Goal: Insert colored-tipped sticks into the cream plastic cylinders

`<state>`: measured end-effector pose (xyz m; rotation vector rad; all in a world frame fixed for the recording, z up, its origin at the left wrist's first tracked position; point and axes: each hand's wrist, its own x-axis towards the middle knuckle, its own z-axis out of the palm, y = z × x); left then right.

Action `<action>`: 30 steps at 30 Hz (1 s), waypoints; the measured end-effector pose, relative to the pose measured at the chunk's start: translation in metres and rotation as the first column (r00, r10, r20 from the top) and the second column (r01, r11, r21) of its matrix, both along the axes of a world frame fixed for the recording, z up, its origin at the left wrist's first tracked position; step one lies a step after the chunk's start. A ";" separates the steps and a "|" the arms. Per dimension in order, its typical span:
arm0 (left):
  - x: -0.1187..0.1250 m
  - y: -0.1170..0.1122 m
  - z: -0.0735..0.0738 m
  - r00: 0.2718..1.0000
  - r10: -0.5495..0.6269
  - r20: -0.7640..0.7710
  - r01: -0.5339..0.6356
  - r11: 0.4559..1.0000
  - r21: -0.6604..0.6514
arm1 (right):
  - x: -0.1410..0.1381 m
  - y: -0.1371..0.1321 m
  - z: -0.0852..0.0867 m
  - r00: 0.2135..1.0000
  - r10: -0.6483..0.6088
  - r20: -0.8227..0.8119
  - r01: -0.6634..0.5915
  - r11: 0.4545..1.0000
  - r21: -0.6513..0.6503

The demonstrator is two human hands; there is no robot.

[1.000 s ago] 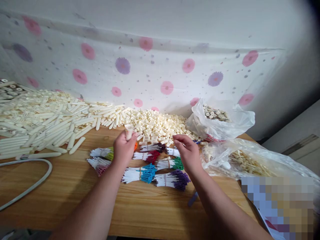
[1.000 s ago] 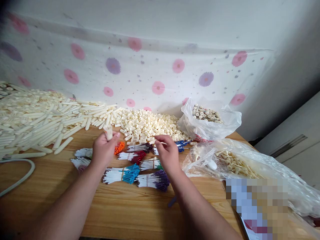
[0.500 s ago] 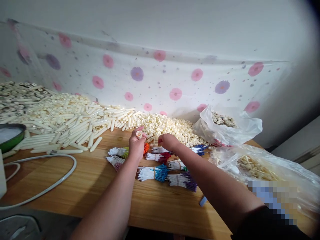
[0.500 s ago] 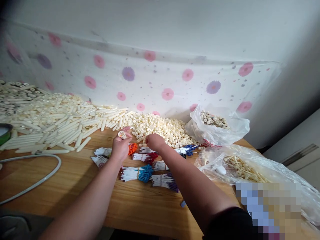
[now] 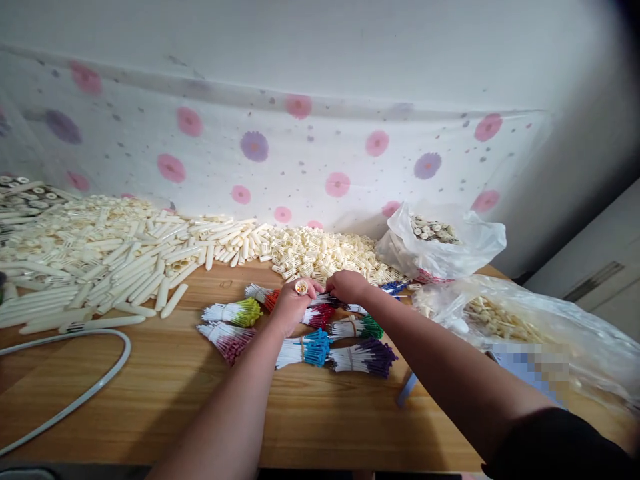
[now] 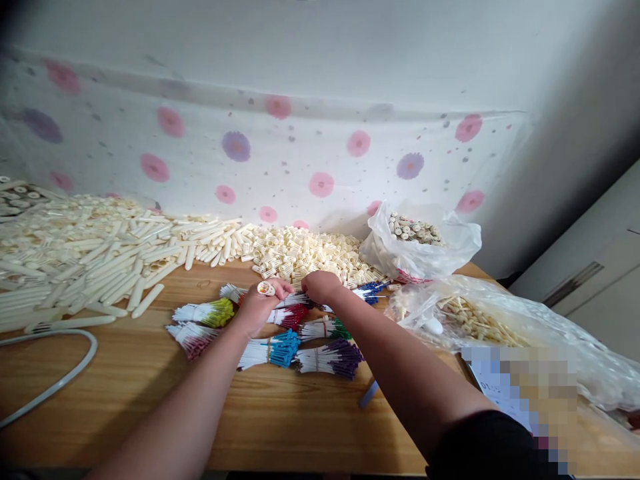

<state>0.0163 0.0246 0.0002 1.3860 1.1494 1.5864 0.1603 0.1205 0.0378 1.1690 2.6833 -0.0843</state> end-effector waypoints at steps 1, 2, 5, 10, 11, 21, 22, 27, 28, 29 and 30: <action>0.001 0.000 0.001 1.000 -0.021 -0.022 0.020 0.999 -0.025 | -0.001 0.000 -0.001 1.000 0.003 0.000 -0.003 1.000 0.000; 0.001 -0.001 0.001 0.998 -0.040 -0.047 0.038 0.998 -0.051 | -0.002 0.000 -0.002 1.000 0.007 -0.001 -0.007 1.000 -0.002; 0.001 -0.001 0.001 0.990 -0.070 -0.120 0.056 0.992 -0.117 | -0.005 0.002 -0.004 1.000 0.023 -0.003 -0.023 1.000 -0.015; 0.000 0.002 -0.004 0.969 -0.053 -0.241 0.011 0.985 -0.171 | -0.008 0.003 -0.010 0.999 0.034 -0.013 -0.034 0.999 -0.030; 0.000 0.003 -0.006 0.961 -0.047 -0.271 -0.003 0.984 -0.180 | -0.009 0.003 -0.011 0.999 0.039 -0.020 -0.040 0.999 -0.035; -0.002 0.004 -0.014 0.865 0.043 -0.499 -0.149 0.974 -0.173 | 0.008 0.001 -0.007 0.983 0.021 -0.181 -0.002 0.994 0.106; -0.001 0.003 -0.013 0.860 0.054 -0.508 -0.159 0.973 -0.166 | 0.014 0.002 -0.004 0.980 0.003 -0.201 0.023 0.992 0.126; 0.001 -0.002 0.000 0.836 0.159 -0.525 -0.246 0.964 -0.099 | 0.050 -0.004 0.010 0.940 -0.017 -0.340 0.089 0.977 0.196; 0.002 -0.005 0.003 0.831 0.190 -0.523 -0.269 0.960 -0.078 | 0.056 -0.010 0.012 0.929 0.009 -0.370 0.072 0.976 0.204; 0.003 -0.007 0.007 0.827 0.217 -0.519 -0.287 0.956 -0.058 | 0.062 -0.017 0.014 0.916 0.043 -0.398 0.045 0.977 0.210; 0.005 -0.010 0.009 0.825 0.222 -0.520 -0.286 0.957 -0.044 | 0.066 -0.026 0.015 0.903 0.081 -0.423 0.013 0.977 0.214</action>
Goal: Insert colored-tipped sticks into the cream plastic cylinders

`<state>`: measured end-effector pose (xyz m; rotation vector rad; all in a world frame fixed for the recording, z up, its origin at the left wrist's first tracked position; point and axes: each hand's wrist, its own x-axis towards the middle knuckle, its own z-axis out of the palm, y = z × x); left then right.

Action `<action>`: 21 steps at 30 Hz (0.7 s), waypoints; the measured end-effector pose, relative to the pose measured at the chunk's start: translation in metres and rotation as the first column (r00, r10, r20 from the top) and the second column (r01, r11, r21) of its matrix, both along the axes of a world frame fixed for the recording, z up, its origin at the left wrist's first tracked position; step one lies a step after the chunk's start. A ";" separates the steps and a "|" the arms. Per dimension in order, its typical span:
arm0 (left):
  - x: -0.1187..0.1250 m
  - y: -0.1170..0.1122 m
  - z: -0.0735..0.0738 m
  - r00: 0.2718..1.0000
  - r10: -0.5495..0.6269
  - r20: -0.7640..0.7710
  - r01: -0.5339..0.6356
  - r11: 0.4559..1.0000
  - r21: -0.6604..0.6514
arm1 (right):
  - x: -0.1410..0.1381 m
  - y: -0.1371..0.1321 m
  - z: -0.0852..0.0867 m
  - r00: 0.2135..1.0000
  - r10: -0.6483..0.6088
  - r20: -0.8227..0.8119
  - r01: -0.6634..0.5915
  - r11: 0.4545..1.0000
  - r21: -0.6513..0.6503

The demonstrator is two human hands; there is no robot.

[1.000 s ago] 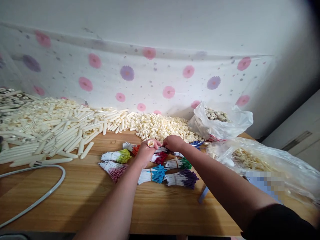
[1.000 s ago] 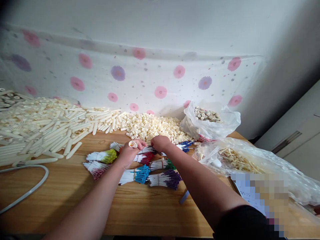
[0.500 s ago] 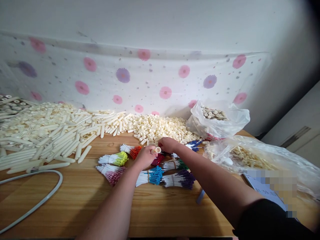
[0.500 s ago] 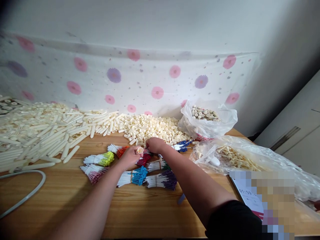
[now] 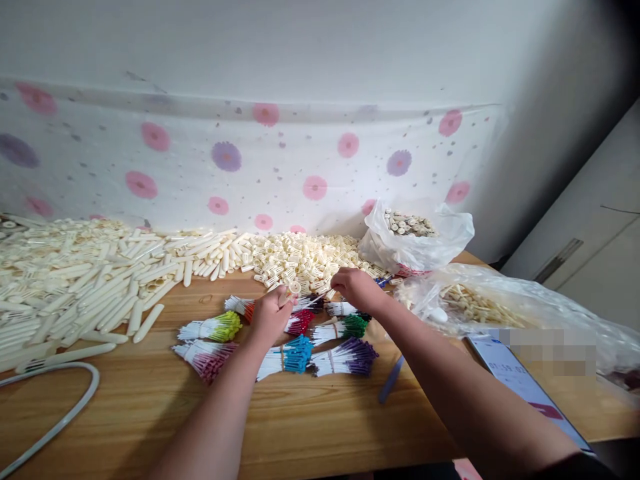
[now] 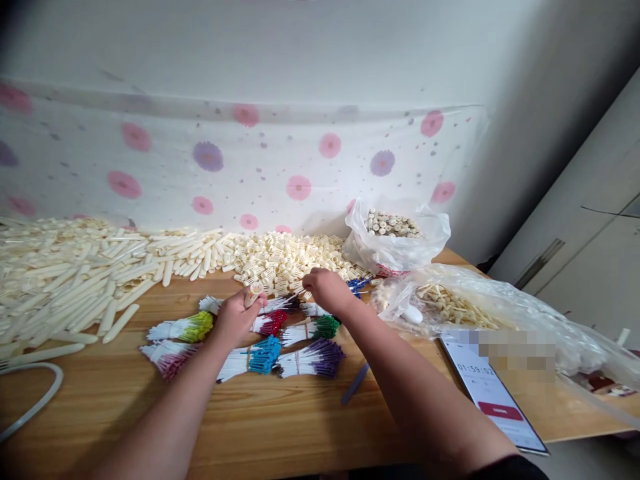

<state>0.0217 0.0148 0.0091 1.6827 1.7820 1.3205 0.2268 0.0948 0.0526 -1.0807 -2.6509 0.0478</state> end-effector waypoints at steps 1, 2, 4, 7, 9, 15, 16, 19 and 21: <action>0.003 -0.002 0.001 1.000 -0.028 -0.007 0.028 1.000 0.005 | 0.003 -0.009 0.000 0.999 0.040 -0.025 -0.040 0.999 0.003; 0.006 -0.004 0.002 0.997 -0.078 -0.018 0.078 0.997 0.000 | 0.006 -0.018 0.000 0.996 0.074 -0.047 -0.074 0.997 0.004; 0.012 -0.007 0.000 0.980 -0.199 -0.031 0.198 0.980 -0.037 | 0.007 -0.034 -0.003 0.989 0.125 -0.081 -0.125 0.992 0.007; 0.021 -0.008 -0.004 0.959 -0.282 0.012 0.282 0.954 -0.102 | 0.006 -0.046 -0.012 0.945 0.171 -0.278 -0.179 0.984 -0.003; 0.025 -0.008 -0.005 0.957 -0.277 0.083 0.286 0.951 -0.121 | 0.005 -0.047 -0.021 0.856 0.127 -0.501 -0.169 0.985 -0.040; 0.030 -0.010 0.000 0.935 -0.250 0.252 0.288 0.949 -0.125 | 0.002 -0.045 -0.047 0.639 -0.090 -0.764 -0.200 0.940 -0.278; 0.030 -0.011 0.000 0.932 -0.252 0.261 0.291 0.949 -0.121 | 0.002 -0.046 -0.049 0.613 -0.109 -0.783 -0.233 0.921 -0.311; 0.031 -0.011 -0.001 0.922 -0.283 0.263 0.314 0.946 -0.084 | 0.001 -0.047 -0.049 0.505 -0.180 -0.844 -0.356 0.848 -0.393; 0.032 -0.011 -0.001 0.918 -0.296 0.265 0.318 0.947 -0.043 | 0.001 -0.048 -0.046 0.435 -0.235 -0.869 -0.442 0.786 -0.433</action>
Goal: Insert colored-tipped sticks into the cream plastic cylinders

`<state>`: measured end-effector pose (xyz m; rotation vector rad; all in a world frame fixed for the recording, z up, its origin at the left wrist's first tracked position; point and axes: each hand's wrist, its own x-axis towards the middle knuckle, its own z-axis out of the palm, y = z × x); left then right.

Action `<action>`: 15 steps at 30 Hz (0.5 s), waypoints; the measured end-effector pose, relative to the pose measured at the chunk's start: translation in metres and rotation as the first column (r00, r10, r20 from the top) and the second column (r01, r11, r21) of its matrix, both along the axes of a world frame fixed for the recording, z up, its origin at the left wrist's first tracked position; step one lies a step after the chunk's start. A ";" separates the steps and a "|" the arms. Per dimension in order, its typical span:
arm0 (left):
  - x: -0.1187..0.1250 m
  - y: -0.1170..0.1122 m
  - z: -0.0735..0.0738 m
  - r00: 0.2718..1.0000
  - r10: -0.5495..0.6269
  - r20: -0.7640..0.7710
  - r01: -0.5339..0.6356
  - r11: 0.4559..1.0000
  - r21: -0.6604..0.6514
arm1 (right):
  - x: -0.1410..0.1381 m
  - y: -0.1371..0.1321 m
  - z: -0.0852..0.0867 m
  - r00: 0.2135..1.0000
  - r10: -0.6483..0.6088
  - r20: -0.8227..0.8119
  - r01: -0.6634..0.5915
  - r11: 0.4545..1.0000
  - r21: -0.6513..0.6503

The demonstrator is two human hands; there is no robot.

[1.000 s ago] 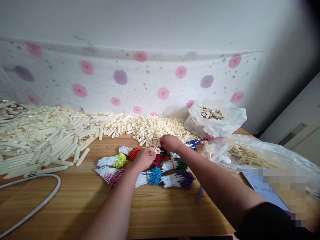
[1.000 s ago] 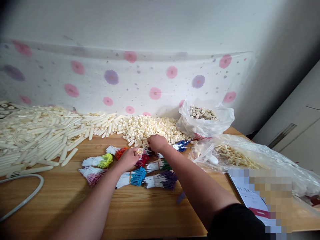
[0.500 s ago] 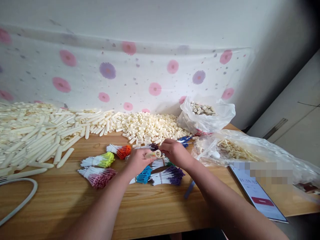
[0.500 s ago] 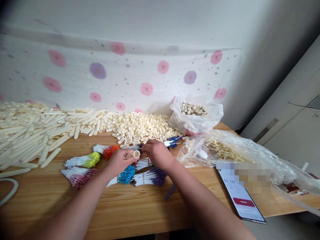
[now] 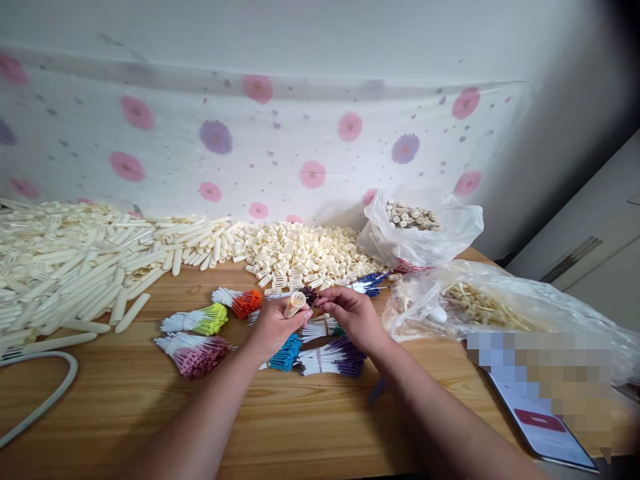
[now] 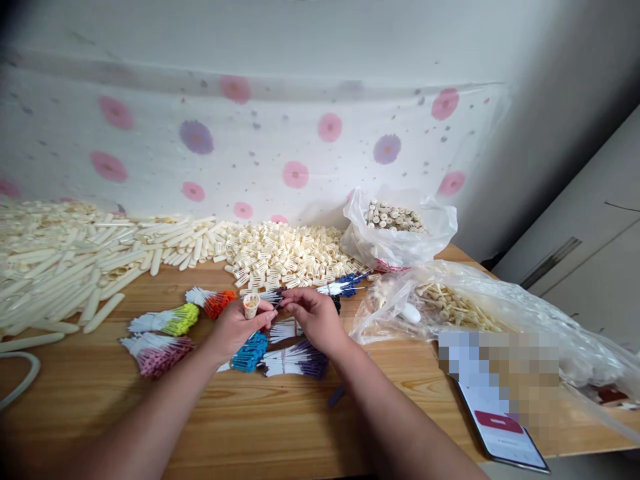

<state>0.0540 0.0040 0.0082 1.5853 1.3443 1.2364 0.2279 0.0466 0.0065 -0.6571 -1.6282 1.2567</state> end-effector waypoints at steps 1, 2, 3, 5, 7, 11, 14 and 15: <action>0.000 0.000 0.000 1.000 0.005 0.008 -0.005 1.000 0.016 | 0.000 -0.001 0.001 0.999 0.022 -0.039 -0.024 0.999 -0.043; 0.001 0.000 0.000 1.000 0.013 0.013 -0.014 1.000 0.027 | -0.001 -0.001 0.002 0.997 0.038 -0.069 -0.043 0.996 -0.079; 0.001 0.000 0.000 1.000 0.023 0.012 -0.024 0.999 0.034 | -0.001 -0.002 0.002 0.995 0.043 -0.091 -0.053 0.993 -0.108; 0.001 0.001 0.000 0.999 0.036 -0.007 -0.036 0.998 0.047 | -0.004 -0.004 0.002 0.993 0.021 -0.120 -0.039 0.989 -0.143; 0.001 0.001 0.000 0.998 0.036 -0.046 -0.032 0.997 0.075 | -0.008 -0.005 -0.001 0.992 -0.017 -0.128 -0.003 0.988 -0.152; 0.000 0.002 -0.001 0.991 0.064 -0.118 -0.036 0.973 0.226 | -0.010 -0.008 -0.002 0.988 -0.077 -0.131 0.063 0.992 -0.112; -0.001 0.001 0.000 0.990 0.093 -0.110 -0.052 0.942 0.332 | 0.002 -0.016 0.011 0.959 -0.202 -0.199 0.211 0.977 0.024; -0.002 0.001 0.001 0.989 0.099 -0.107 -0.057 0.938 0.342 | 0.007 -0.020 0.018 0.943 -0.235 -0.236 0.264 0.959 0.101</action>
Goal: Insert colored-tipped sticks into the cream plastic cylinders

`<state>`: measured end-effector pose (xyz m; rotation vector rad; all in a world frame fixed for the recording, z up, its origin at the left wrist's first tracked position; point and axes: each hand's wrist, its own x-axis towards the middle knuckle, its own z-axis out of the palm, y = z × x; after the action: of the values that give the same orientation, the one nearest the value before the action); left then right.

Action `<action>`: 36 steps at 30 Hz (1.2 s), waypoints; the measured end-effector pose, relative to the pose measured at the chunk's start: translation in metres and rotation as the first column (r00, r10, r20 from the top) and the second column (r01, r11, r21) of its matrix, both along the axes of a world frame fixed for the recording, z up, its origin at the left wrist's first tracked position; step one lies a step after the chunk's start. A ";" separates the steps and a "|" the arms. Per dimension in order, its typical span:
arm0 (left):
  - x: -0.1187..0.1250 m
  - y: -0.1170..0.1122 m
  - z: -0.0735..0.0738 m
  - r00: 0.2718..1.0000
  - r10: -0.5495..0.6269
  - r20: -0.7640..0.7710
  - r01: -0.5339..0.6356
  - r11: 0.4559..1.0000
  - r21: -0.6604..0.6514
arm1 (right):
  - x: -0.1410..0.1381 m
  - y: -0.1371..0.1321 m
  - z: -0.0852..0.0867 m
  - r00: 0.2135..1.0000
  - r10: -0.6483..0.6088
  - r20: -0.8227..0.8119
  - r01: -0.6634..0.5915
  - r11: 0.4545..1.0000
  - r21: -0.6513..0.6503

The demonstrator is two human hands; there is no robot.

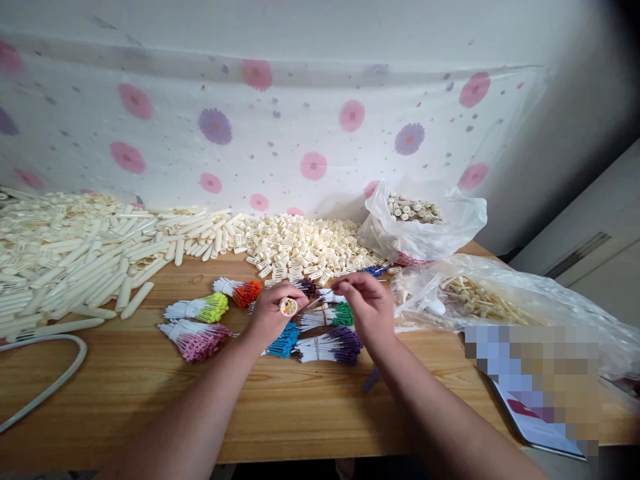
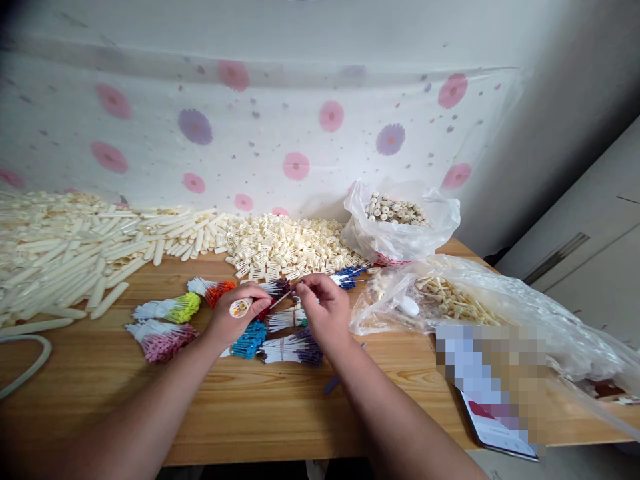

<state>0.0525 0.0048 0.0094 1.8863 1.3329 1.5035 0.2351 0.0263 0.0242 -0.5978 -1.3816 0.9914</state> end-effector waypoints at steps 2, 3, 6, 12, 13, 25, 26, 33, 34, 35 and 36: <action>-0.001 -0.001 0.002 1.000 0.008 -0.006 -0.008 1.000 -0.010 | 0.010 -0.010 0.015 0.997 -0.070 -0.029 0.074 0.975 0.209; -0.001 -0.002 0.003 1.000 0.008 -0.012 -0.009 1.000 -0.020 | 0.014 -0.016 0.021 0.995 -0.092 -0.038 0.099 0.943 0.317; -0.002 -0.003 0.004 1.000 -0.008 -0.021 0.007 0.999 -0.033 | 0.019 -0.027 0.034 0.992 -0.118 -0.034 0.119 0.853 0.509; -0.004 -0.001 0.002 0.999 -0.041 -0.027 0.041 0.999 -0.024 | 0.014 -0.028 0.033 0.994 -0.077 -0.080 0.107 0.857 0.504; -0.004 -0.001 0.002 0.998 -0.048 -0.038 0.048 0.999 -0.011 | 0.015 -0.029 0.033 0.992 -0.087 -0.089 0.121 0.842 0.526; -0.001 0.001 0.000 0.989 -0.109 -0.095 0.111 0.994 0.014 | 0.026 -0.043 0.052 0.935 -0.191 0.297 -0.100 0.664 0.741; -0.002 0.001 0.000 0.990 -0.104 -0.099 0.106 0.994 0.015 | 0.027 -0.043 0.053 0.932 -0.198 0.303 -0.101 0.663 0.742; -0.002 0.001 0.002 0.986 -0.107 -0.125 0.109 0.994 0.012 | 0.033 -0.049 0.056 0.916 -0.240 0.321 -0.056 0.717 0.695; -0.002 0.000 0.002 0.986 -0.114 -0.124 0.115 0.993 0.004 | 0.032 -0.047 0.055 0.915 -0.246 0.321 -0.064 0.696 0.715; -0.002 0.000 0.002 0.985 -0.119 -0.124 0.120 0.993 -0.002 | 0.030 -0.046 0.054 0.913 -0.248 0.323 -0.077 0.674 0.735; -0.001 0.000 0.002 0.984 -0.122 -0.126 0.123 0.992 -0.005 | 0.028 -0.044 0.051 0.915 -0.250 0.316 -0.083 0.650 0.755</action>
<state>0.0510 0.0046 0.0116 2.0555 1.2426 1.3466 0.2631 -0.0179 0.0756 -0.2059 -1.9438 0.1206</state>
